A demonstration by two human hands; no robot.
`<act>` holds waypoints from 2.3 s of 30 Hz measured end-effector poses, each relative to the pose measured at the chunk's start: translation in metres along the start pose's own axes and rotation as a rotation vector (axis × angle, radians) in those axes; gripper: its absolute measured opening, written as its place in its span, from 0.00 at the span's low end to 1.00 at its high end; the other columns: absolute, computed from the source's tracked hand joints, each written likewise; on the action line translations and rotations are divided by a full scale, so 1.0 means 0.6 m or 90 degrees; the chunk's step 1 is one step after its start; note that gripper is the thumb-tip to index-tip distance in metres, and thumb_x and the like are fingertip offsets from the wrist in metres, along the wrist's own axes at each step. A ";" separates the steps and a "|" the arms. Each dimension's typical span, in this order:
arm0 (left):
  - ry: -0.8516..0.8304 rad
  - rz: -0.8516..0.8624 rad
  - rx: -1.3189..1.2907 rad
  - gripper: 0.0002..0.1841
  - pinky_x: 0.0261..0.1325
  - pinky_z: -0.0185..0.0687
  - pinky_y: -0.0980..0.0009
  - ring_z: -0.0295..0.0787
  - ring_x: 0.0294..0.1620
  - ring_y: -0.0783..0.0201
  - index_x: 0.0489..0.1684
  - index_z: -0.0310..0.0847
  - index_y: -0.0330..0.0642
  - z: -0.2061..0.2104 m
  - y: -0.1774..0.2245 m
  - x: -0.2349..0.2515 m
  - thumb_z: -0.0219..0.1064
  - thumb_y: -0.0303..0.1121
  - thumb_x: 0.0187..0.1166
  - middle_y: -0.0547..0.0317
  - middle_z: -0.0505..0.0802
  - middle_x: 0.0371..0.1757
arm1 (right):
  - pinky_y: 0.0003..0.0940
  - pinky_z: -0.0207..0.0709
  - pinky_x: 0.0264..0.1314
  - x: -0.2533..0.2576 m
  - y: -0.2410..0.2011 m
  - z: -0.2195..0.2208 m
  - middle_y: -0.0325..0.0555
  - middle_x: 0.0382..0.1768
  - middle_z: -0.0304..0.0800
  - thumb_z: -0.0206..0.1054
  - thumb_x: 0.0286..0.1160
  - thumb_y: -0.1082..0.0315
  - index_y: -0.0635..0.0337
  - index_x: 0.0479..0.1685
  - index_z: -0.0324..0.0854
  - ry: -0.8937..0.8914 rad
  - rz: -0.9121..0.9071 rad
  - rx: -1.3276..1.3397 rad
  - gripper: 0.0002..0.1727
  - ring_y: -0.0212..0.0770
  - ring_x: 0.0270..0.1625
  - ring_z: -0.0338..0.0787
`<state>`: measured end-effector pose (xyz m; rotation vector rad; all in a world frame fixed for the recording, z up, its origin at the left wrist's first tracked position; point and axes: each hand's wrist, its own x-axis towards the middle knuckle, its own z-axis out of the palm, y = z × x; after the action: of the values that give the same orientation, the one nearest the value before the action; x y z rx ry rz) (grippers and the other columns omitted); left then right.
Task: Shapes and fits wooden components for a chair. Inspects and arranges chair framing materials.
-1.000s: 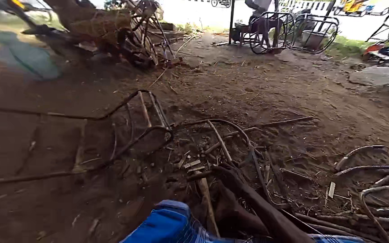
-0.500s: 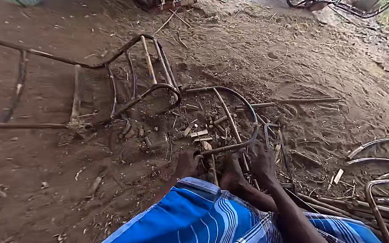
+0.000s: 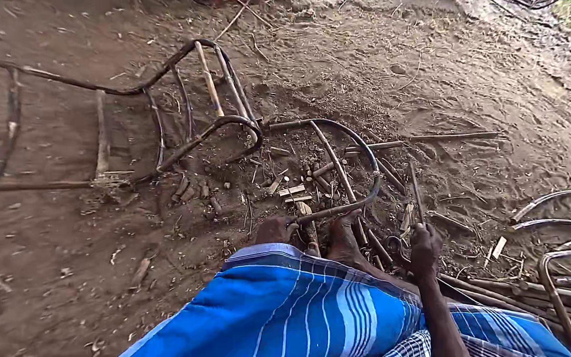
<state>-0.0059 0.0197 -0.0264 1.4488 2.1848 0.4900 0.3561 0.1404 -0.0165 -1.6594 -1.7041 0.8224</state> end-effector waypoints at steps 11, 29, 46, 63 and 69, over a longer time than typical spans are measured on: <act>0.053 -0.068 0.008 0.10 0.62 0.84 0.41 0.95 0.54 0.48 0.49 0.95 0.50 0.011 0.009 0.002 0.71 0.42 0.82 0.51 0.97 0.48 | 0.28 0.63 0.13 -0.240 -0.181 0.075 0.33 0.08 0.64 0.48 0.86 0.40 0.53 0.31 0.82 -0.128 0.032 0.503 0.30 0.29 0.09 0.64; 0.038 -0.074 0.081 0.12 0.58 0.85 0.39 0.94 0.52 0.41 0.49 0.93 0.43 0.004 0.026 -0.002 0.65 0.38 0.85 0.44 0.96 0.46 | 0.27 0.62 0.13 -0.306 -0.177 0.076 0.31 0.09 0.64 0.53 0.87 0.44 0.55 0.32 0.84 -0.226 0.023 0.447 0.27 0.28 0.10 0.63; -0.038 -0.140 0.125 0.15 0.63 0.82 0.36 0.90 0.61 0.39 0.58 0.90 0.43 -0.001 0.030 0.007 0.61 0.39 0.87 0.40 0.93 0.57 | 0.36 0.64 0.11 -0.267 -0.228 0.114 0.41 0.12 0.68 0.46 0.90 0.44 0.51 0.34 0.82 -0.258 0.038 0.221 0.27 0.38 0.10 0.66; -0.137 -0.147 0.216 0.14 0.65 0.78 0.33 0.85 0.67 0.30 0.61 0.86 0.35 -0.049 0.108 0.002 0.60 0.33 0.88 0.29 0.88 0.65 | 0.33 0.57 0.07 -0.282 -0.206 0.091 0.40 0.08 0.61 0.42 0.88 0.36 0.49 0.35 0.82 -0.268 0.150 0.364 0.32 0.36 0.06 0.59; -0.119 -0.114 0.210 0.13 0.62 0.81 0.34 0.88 0.64 0.32 0.59 0.88 0.36 -0.029 0.088 0.025 0.60 0.32 0.87 0.32 0.90 0.61 | 0.31 0.59 0.08 -0.281 -0.236 0.088 0.39 0.09 0.65 0.45 0.90 0.46 0.52 0.34 0.83 -0.233 0.073 0.332 0.27 0.36 0.07 0.62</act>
<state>0.0192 0.0527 0.0135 1.3752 2.2884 -0.0711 0.2310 -0.0314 0.0615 -1.3054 -1.4494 1.5515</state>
